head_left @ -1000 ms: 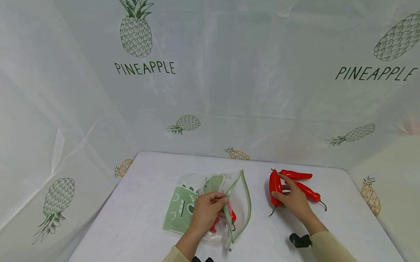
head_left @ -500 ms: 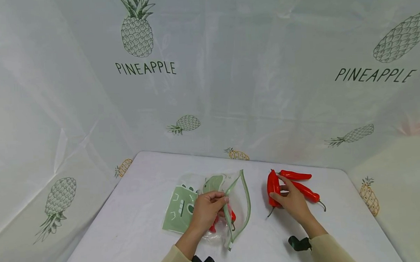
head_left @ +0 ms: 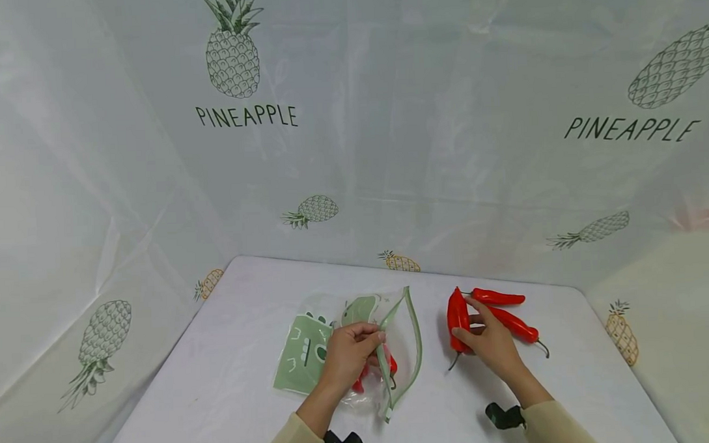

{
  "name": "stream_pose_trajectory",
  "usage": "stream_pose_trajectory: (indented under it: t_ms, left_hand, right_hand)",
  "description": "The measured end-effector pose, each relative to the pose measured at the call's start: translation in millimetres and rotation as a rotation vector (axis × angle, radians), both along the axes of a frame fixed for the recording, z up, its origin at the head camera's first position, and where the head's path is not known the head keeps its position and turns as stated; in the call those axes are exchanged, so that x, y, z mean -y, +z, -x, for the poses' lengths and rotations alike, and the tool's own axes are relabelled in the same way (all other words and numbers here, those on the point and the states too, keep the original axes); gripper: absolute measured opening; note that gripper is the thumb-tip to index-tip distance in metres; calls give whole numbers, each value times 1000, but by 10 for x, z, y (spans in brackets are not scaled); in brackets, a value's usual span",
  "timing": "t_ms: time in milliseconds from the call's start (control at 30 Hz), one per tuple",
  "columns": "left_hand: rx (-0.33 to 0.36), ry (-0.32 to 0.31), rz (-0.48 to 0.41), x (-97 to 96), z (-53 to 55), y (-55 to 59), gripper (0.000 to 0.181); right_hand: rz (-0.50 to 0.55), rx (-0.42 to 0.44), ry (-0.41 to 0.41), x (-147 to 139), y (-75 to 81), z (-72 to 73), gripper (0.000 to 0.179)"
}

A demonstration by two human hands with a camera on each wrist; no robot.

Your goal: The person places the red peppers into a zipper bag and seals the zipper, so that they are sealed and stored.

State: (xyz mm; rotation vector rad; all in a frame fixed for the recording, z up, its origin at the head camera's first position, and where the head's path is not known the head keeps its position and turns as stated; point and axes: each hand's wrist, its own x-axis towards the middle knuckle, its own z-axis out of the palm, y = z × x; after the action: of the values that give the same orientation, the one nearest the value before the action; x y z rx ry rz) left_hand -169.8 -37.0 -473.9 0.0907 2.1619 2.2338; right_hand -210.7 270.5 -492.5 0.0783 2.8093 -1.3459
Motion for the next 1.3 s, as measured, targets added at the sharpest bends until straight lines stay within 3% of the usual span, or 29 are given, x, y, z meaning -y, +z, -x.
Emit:
stream_pose_trajectory:
  t_ms: [567, 800, 1300]
  left_hand:
    - [1, 7, 31, -7, 6, -6, 23]
    - [3, 4, 64, -8, 29, -28, 19]
    - [-3, -2, 48, -22, 19, -4, 23]
  right_hand:
    - [7, -56, 37, 143, 142, -150, 86]
    - [23, -36, 42, 214, 215, -199, 87]
    - [46, -39, 33, 450, 420, -336, 84]
